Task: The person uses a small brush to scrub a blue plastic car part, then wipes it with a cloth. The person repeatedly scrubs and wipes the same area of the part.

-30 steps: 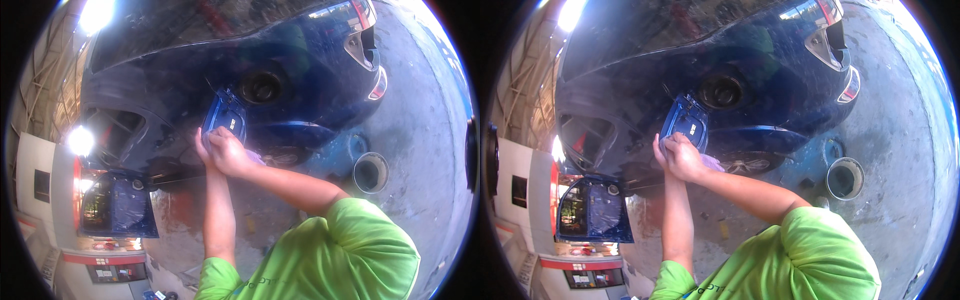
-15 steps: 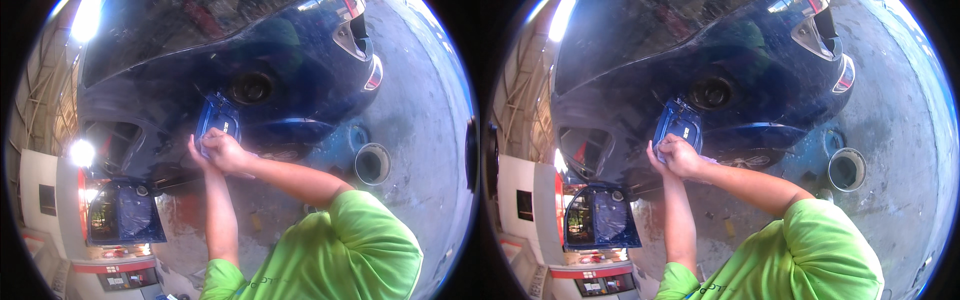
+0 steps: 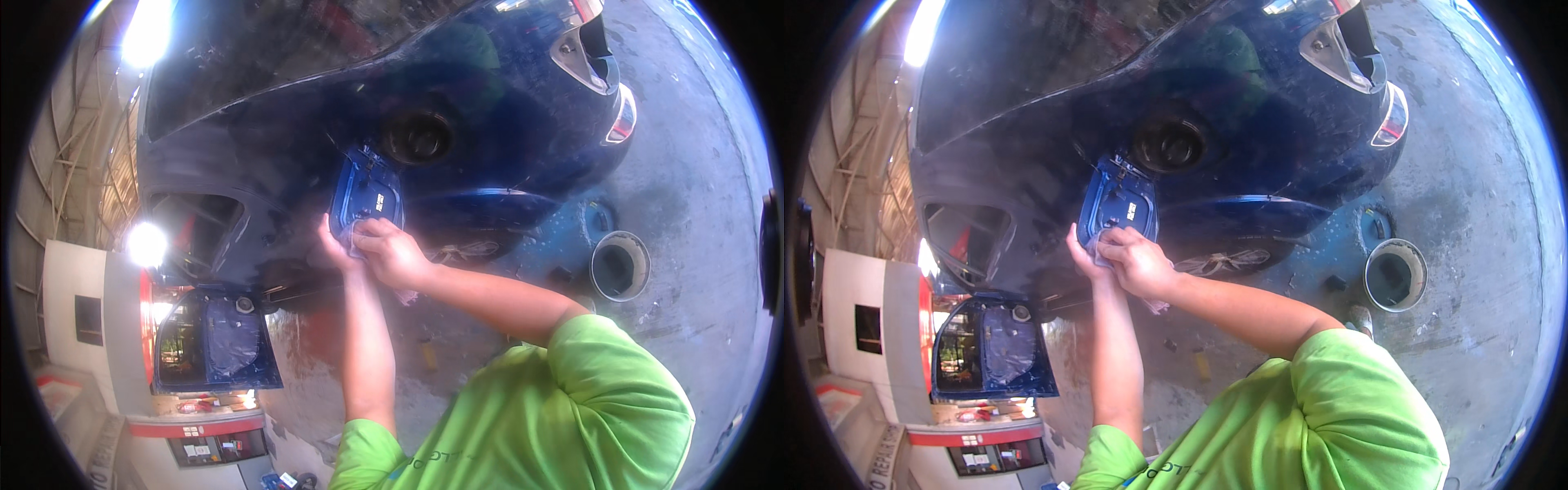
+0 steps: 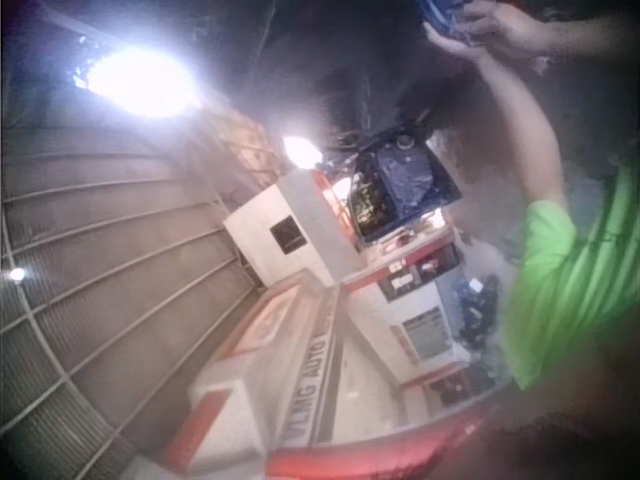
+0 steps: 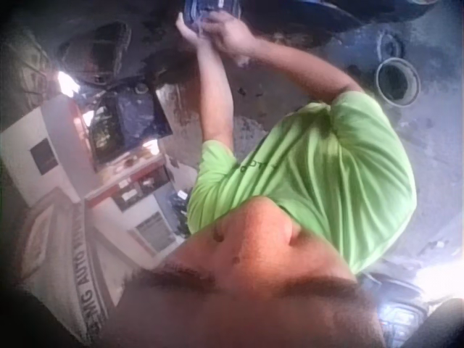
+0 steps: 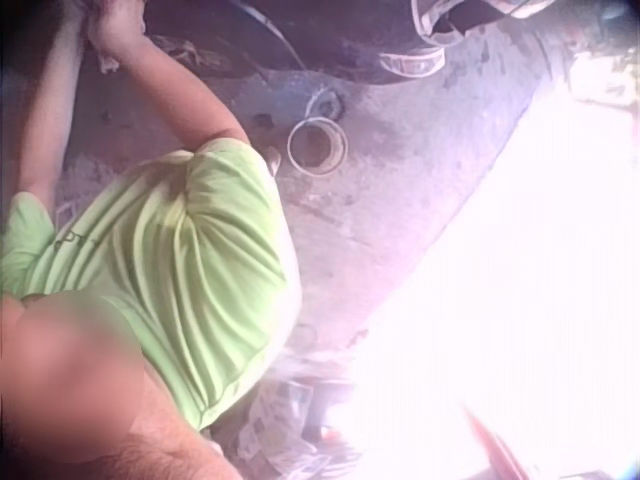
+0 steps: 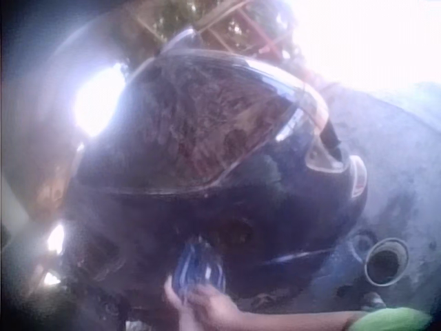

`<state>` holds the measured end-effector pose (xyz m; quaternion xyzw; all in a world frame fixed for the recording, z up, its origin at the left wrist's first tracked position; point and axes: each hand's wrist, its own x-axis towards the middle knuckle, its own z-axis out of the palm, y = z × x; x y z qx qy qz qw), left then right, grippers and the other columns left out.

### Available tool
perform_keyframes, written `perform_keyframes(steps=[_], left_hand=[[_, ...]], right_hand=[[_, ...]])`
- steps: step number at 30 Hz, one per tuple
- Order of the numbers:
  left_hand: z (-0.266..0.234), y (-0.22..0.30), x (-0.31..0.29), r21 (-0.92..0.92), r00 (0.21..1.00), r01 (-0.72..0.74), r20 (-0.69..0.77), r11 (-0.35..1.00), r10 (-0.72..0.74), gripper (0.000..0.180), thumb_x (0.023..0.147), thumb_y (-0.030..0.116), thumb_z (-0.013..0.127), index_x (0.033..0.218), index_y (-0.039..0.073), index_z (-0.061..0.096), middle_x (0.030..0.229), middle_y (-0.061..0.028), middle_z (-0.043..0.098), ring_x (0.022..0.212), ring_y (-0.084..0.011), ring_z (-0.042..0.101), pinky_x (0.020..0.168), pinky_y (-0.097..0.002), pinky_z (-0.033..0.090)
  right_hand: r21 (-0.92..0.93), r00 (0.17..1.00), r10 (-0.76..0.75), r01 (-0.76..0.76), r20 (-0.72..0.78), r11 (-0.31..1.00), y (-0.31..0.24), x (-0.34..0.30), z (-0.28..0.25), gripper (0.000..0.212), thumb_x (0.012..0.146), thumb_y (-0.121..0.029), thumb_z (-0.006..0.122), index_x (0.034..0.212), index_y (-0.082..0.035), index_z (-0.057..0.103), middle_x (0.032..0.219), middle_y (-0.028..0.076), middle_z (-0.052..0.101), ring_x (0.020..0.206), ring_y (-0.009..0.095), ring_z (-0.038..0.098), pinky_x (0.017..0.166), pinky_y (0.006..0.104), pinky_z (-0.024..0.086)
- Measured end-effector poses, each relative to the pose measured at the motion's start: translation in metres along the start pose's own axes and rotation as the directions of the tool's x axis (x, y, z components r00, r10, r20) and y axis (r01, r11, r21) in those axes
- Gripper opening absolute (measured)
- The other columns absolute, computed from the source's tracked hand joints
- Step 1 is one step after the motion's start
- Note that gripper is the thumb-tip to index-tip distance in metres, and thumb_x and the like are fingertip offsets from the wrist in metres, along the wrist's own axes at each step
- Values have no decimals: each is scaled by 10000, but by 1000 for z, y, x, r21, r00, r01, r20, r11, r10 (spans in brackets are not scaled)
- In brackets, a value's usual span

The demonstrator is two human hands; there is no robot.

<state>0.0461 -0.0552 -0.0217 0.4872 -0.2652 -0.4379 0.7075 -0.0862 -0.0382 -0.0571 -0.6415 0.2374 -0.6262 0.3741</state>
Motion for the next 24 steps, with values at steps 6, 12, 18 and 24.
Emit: perform_keyframes(steps=[6, 12, 18, 24], left_hand=[[18, -1, 2, -21, 990, -135, 44, 991, 136, 530, 991, 435, 408, 1226, 29, 656, 1196, -120, 709, 1061, -281, 685, 935, -432, 556], [12, 19, 3, 266, 984, -154, 134, 952, 122, 521, 957, 381, 386, 1298, 35, 575, 1226, -139, 670, 1173, -295, 647, 1016, -461, 537], [17, 15, 3, 196, 976, -202, 124, 960, 180, 484, 975, 340, 388, 1275, 17, 586, 1242, -158, 671, 1165, -296, 653, 1017, -469, 540], [28, 11, 0, 171, 980, -196, 68, 966, 187, 484, 981, 344, 382, 1250, 10, 606, 1224, -153, 684, 1141, -300, 667, 992, -461, 551]], right_hand=[[-102, 955, 223, -206, 194, 973, 4, -25, -20, 303, 832, 2, 635, 1108, -68, 737, 1116, 142, 678, 1020, 350, 659, 901, 446, 551], [95, 998, 59, -58, -9, 994, -12, 1, 2, 268, 819, -8, 629, 1064, -49, 729, 1035, 149, 679, 999, 381, 667, 853, 477, 556], [-65, 998, -59, 56, -31, 996, 33, -53, -16, 278, 807, -37, 671, 1078, -55, 729, 1040, 117, 675, 980, 343, 677, 851, 435, 568], [0, 997, 68, -68, -47, 998, 34, -54, -5, 200, 727, 28, 624, 906, -33, 689, 993, 130, 656, 944, 365, 625, 850, 458, 514]])
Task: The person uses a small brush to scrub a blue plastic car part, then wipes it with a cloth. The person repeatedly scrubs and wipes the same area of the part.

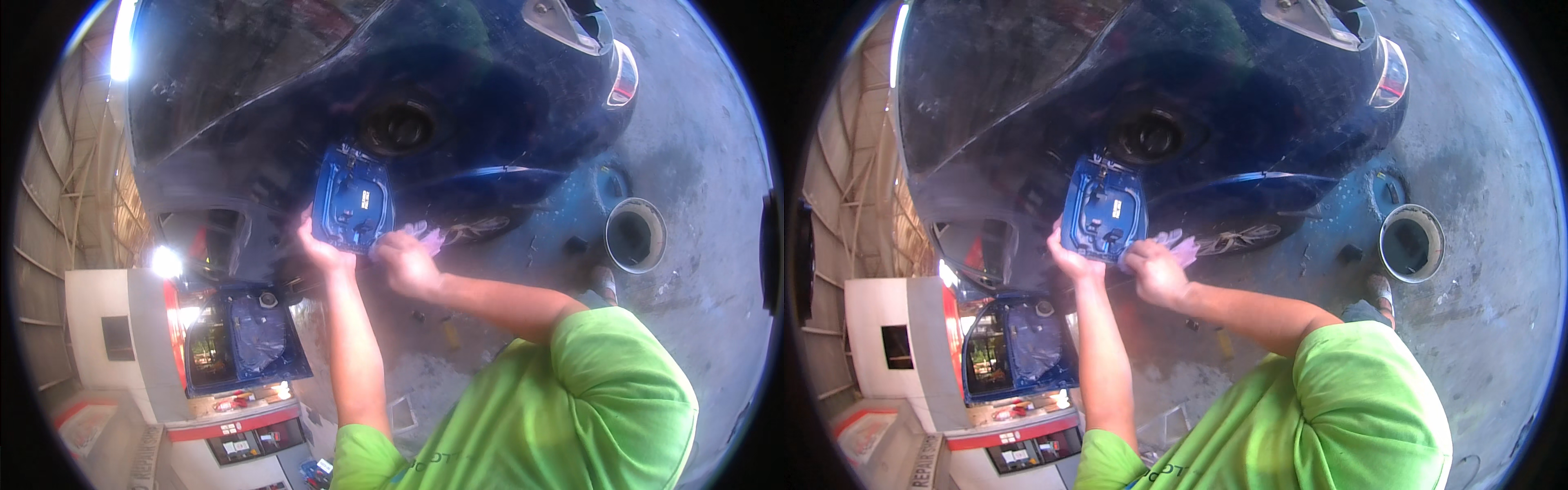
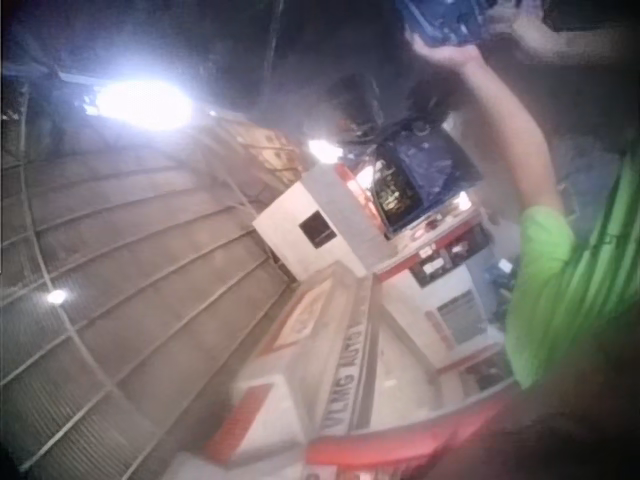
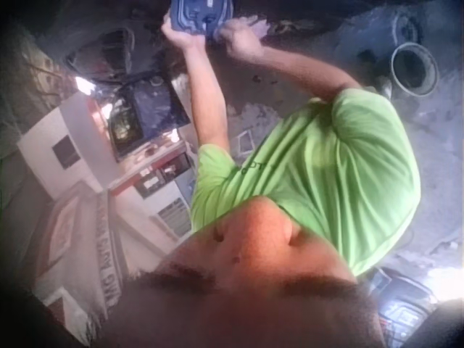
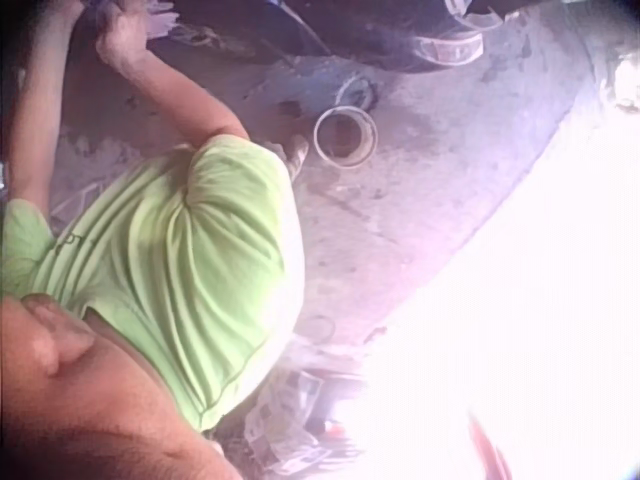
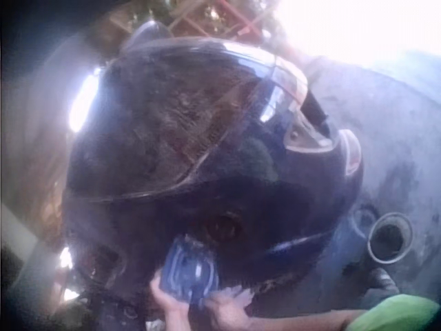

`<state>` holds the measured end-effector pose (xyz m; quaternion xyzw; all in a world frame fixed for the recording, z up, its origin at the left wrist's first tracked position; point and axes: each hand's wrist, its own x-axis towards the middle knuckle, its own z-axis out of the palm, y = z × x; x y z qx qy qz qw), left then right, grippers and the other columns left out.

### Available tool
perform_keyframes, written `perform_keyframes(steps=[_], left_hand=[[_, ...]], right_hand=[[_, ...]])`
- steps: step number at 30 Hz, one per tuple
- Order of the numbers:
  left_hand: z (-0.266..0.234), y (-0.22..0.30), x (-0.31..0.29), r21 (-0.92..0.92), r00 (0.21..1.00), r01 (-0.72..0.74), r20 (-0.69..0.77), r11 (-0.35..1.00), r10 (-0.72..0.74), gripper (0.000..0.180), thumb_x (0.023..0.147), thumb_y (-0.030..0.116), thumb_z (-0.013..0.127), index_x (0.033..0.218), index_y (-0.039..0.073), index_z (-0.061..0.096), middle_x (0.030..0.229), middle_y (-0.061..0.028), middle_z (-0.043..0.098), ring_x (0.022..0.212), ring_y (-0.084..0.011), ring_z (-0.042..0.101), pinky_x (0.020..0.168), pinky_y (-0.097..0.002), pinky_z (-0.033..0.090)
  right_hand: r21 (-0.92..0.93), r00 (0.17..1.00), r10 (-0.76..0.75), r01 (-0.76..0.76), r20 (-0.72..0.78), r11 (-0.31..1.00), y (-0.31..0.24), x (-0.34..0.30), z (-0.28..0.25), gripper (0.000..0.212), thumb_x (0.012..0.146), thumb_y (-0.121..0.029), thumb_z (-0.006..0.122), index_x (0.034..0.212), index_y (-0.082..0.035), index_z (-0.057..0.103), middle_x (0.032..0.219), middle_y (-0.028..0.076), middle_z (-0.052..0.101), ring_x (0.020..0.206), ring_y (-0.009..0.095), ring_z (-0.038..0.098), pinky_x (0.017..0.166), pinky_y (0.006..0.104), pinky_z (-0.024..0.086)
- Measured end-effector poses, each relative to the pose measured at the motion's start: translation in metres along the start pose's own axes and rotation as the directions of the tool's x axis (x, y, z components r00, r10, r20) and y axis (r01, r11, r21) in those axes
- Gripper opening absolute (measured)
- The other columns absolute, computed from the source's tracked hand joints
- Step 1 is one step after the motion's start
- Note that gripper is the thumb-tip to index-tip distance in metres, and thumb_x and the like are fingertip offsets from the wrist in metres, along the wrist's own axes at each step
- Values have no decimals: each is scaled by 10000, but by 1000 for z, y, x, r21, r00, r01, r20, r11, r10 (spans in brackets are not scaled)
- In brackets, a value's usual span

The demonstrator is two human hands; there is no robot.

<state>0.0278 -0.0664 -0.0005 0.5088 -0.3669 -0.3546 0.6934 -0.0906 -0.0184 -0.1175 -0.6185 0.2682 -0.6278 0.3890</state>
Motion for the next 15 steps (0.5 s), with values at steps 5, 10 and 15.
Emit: perform_keyframes(steps=[5, 10, 15], left_hand=[[1, 2, -1, 0, 998, 35, -59, 999, -35, 484, 977, 344, 373, 1229, 9, 616, 1210, -156, 687, 1131, -300, 669, 978, -462, 558], [4, -1, -2, -11, 999, 2, -52, 1000, -3, 489, 973, 352, 379, 1223, 6, 618, 1209, -157, 687, 1133, -305, 668, 982, -458, 557], [5, -3, -2, -23, 1000, -18, -25, 1000, 18, 494, 970, 361, 389, 1221, 2, 618, 1210, -156, 686, 1133, -295, 664, 992, -452, 549]], right_hand=[[1, 997, 45, -45, 60, 999, -6, 7, -4, 202, 734, 25, 606, 906, -33, 693, 963, 146, 648, 967, 369, 615, 852, 452, 520], [73, 995, 52, -58, 88, 996, 2, 4, -3, 223, 740, 47, 612, 931, -37, 691, 994, 144, 659, 977, 368, 619, 867, 457, 518], [58, 998, -4, 8, -66, 998, -4, 4, -2, 311, 784, 45, 637, 1072, -30, 726, 1194, 167, 653, 1066, 366, 628, 945, 462, 513]])
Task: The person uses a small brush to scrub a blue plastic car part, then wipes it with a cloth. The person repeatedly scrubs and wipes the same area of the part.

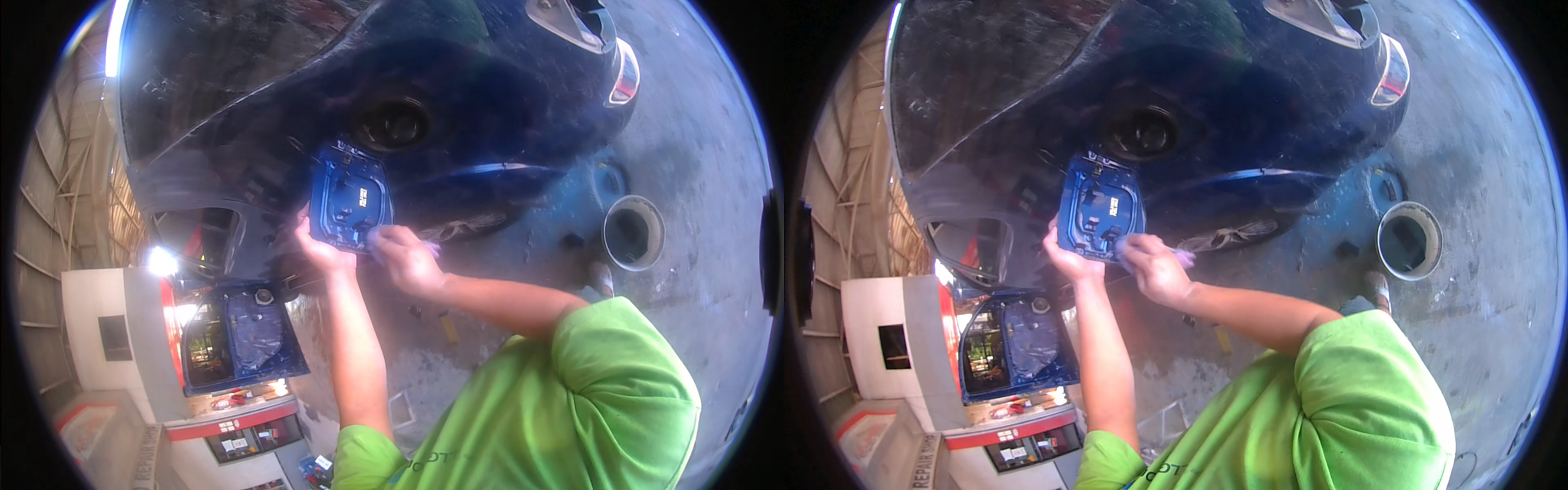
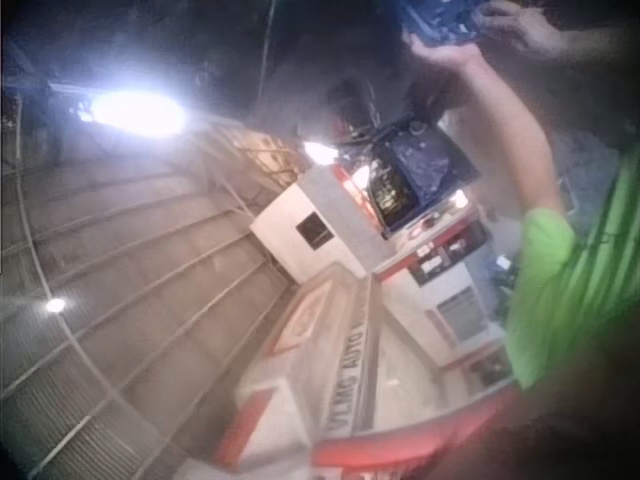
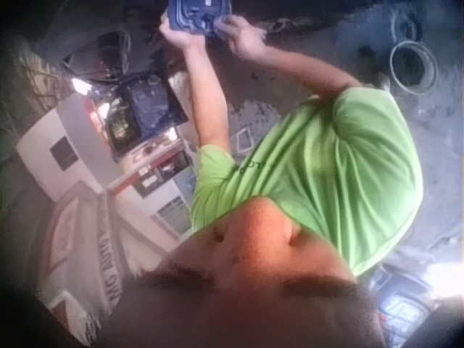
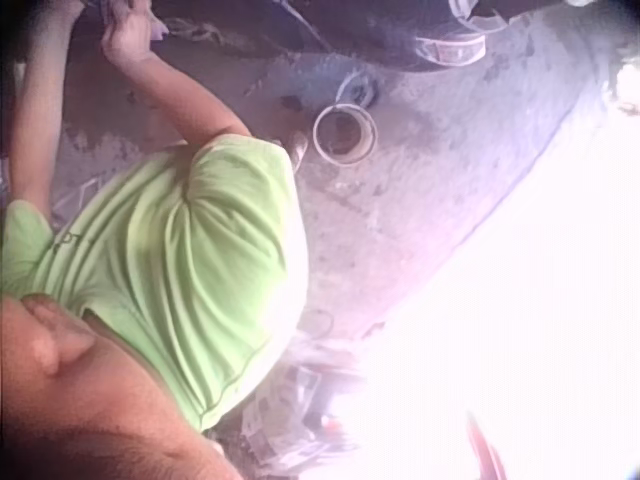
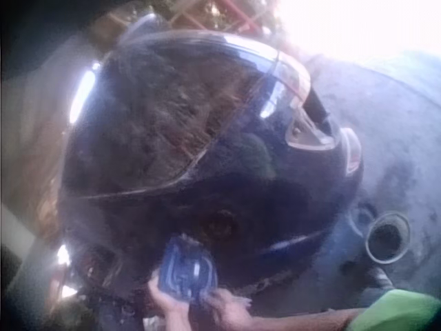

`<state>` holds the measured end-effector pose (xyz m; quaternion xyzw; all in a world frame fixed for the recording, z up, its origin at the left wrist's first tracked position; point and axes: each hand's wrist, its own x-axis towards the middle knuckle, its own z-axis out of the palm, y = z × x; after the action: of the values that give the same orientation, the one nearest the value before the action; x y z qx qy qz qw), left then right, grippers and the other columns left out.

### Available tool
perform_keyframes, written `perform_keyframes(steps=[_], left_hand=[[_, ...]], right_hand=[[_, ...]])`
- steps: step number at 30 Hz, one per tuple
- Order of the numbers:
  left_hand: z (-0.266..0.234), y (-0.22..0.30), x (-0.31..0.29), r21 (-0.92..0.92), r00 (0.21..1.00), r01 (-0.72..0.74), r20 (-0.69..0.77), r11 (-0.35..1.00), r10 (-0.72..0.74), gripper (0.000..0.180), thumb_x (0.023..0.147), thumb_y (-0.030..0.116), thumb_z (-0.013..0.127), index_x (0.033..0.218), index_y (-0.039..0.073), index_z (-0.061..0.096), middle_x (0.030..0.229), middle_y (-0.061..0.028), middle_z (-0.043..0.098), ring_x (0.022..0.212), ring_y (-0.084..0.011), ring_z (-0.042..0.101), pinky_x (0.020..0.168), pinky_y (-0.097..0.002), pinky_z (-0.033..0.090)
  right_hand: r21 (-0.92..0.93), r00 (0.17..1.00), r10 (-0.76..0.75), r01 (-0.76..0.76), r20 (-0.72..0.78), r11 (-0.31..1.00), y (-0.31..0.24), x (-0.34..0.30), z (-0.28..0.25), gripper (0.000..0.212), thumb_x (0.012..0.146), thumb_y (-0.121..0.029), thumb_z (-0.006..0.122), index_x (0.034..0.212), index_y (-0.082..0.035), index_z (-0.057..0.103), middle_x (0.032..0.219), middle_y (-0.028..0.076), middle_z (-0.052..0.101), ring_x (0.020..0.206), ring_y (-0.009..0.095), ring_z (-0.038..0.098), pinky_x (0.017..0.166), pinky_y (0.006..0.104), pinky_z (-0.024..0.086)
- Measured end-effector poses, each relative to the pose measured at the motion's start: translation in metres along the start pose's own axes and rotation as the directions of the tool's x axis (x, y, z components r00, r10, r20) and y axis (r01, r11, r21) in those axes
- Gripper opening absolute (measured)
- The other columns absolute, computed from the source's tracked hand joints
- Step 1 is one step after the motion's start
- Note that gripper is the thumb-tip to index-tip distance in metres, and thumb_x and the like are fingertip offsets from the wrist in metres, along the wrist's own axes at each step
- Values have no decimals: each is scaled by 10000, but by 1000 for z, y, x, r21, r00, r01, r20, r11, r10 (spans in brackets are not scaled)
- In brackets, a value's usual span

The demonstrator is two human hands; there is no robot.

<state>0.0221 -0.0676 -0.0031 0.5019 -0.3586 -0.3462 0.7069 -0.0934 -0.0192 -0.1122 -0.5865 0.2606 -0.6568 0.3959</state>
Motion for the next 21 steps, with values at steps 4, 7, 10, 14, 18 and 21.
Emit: perform_keyframes(steps=[4, 7, 10, 14, 18, 21], left_hand=[[-1, -2, 0, 0, 1000, -15, -11, 1000, 15, 492, 968, 357, 390, 1219, 1, 618, 1207, -154, 687, 1128, -292, 664, 991, -447, 546], [0, -2, 0, -1, 1000, -22, -20, 1000, 22, 495, 967, 356, 387, 1218, -1, 621, 1208, -156, 688, 1124, -295, 666, 984, -453, 550], [2, -3, 0, -23, 1000, -13, -9, 1000, 13, 497, 967, 359, 387, 1213, 1, 627, 1203, -156, 692, 1115, -298, 672, 971, -457, 557], [3, -3, 0, -1, 998, -13, -63, 1000, 13, 498, 966, 363, 386, 1203, 2, 634, 1189, -151, 699, 1106, -303, 679, 956, -458, 566], [3, -3, -1, -60, 998, 10, -61, 998, -13, 490, 970, 368, 386, 1184, 11, 644, 1169, -139, 707, 1088, -292, 688, 938, -447, 572], [2, -4, -2, -73, 996, 57, -65, 996, -61, 470, 976, 383, 410, 1147, 20, 655, 1137, -126, 718, 1044, -275, 703, 920, -425, 573]], right_hand=[[-178, 981, 63, -30, 183, 984, 4, 5, -22, 419, 789, 9, 653, 1204, -26, 696, 1291, 180, 617, 1123, 372, 604, 965, 454, 505], [-315, 984, 16, 41, 177, 948, 12, 11, -27, 533, 765, -81, 686, 1291, -1, 654, 1351, 200, 583, 1186, 383, 586, 1007, 457, 480], [-217, 958, -259, 280, 122, 935, 19, 7, -20, 465, 739, 32, 615, 1200, 20, 674, 1325, 179, 598, 1197, 362, 587, 996, 460, 496], [-188, 998, 7, 6, 68, 982, 30, -6, -16, 552, 722, 34, 613, 1271, 11, 664, 1283, 207, 617, 1145, 385, 619, 1001, 466, 498], [-51, 946, -321, 322, 35, 945, 37, -13, -14, 470, 723, 53, 638, 1184, -11, 705, 1259, 218, 634, 1174, 414, 615, 1002, 466, 505], [-112, 1000, -5, 5, 0, 994, 38, -14, -6, 387, 769, 55, 644, 1147, 9, 708, 1249, 223, 642, 1162, 424, 626, 980, 462, 530]])
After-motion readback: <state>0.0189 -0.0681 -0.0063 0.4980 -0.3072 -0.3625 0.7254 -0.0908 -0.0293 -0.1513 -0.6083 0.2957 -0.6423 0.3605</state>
